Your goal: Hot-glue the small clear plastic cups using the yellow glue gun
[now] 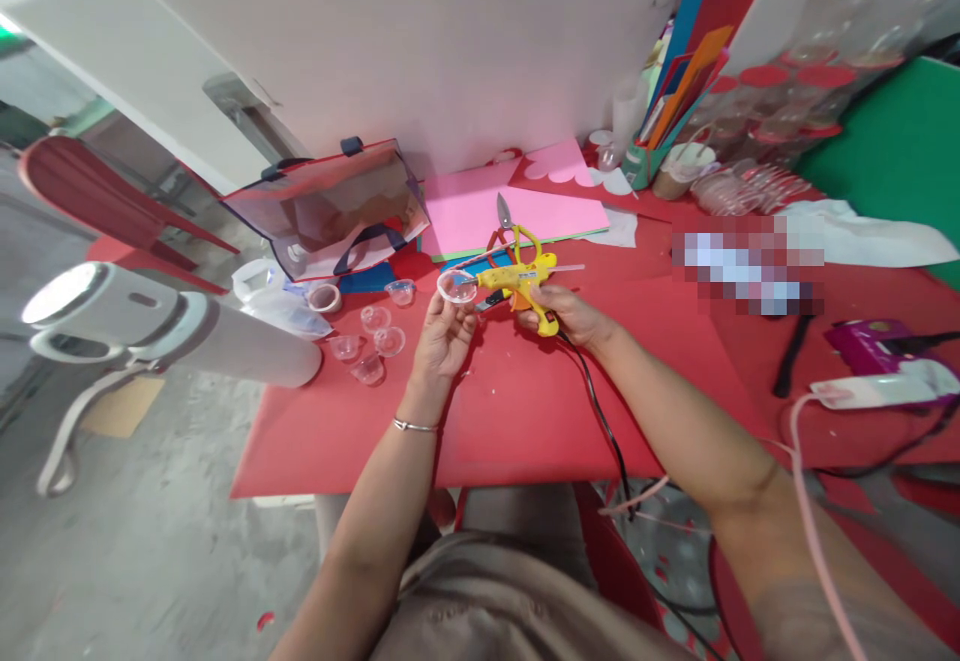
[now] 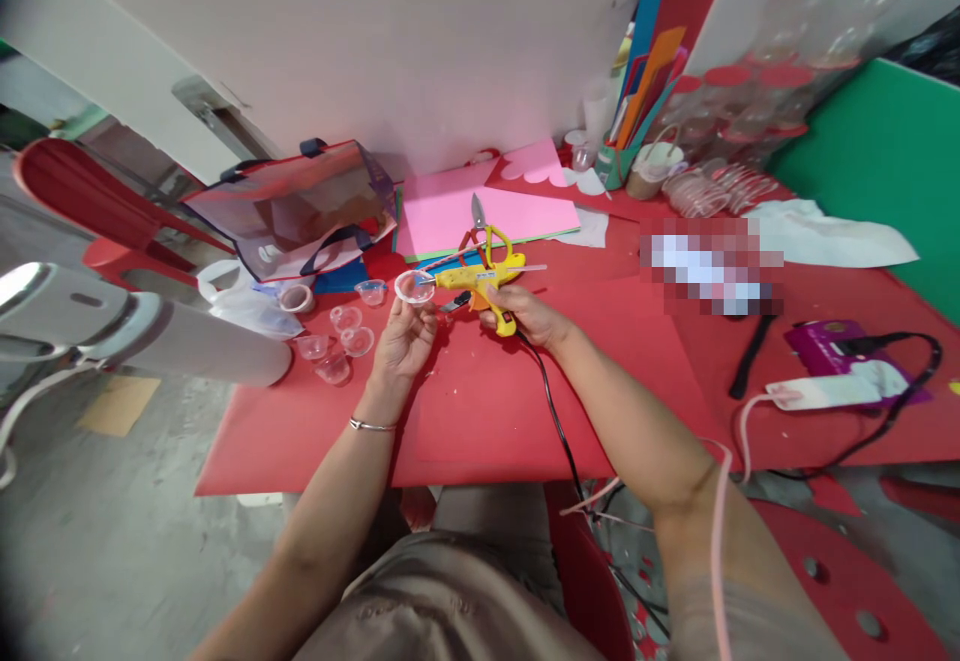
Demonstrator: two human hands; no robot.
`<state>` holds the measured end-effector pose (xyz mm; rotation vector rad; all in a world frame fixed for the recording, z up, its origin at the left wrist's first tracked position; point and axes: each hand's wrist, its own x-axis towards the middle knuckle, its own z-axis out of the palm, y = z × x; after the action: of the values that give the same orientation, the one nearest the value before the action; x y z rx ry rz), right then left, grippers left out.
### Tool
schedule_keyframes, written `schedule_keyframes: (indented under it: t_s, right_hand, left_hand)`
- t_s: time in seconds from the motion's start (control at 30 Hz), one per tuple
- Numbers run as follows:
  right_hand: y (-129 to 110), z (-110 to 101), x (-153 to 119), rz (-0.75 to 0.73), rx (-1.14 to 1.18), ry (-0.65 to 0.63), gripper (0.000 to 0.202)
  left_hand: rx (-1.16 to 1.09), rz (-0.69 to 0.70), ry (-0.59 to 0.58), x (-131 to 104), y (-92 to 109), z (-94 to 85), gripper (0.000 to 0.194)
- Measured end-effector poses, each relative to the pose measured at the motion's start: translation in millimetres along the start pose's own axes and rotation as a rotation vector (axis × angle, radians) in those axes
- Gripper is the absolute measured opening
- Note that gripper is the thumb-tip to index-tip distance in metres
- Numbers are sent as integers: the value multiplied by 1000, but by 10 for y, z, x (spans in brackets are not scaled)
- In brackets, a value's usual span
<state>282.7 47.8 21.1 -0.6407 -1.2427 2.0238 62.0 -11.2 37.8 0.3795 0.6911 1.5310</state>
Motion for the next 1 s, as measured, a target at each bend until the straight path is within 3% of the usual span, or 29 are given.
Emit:
schedule_keyframes:
  t_s: [0.2,0.63,1.0]
  right_hand:
    - [9,44,22,-3,-1,17,56]
    - [-4,122,27,55,-234,230,28]
    - [-7,175,50,66,-261,279,28]
  left_hand:
    - [42,-5,52,-10,-3,25,39]
    - [56,1,32,-1,-16,-21,39]
    - [35,-16,37,-30,-6,6,40]
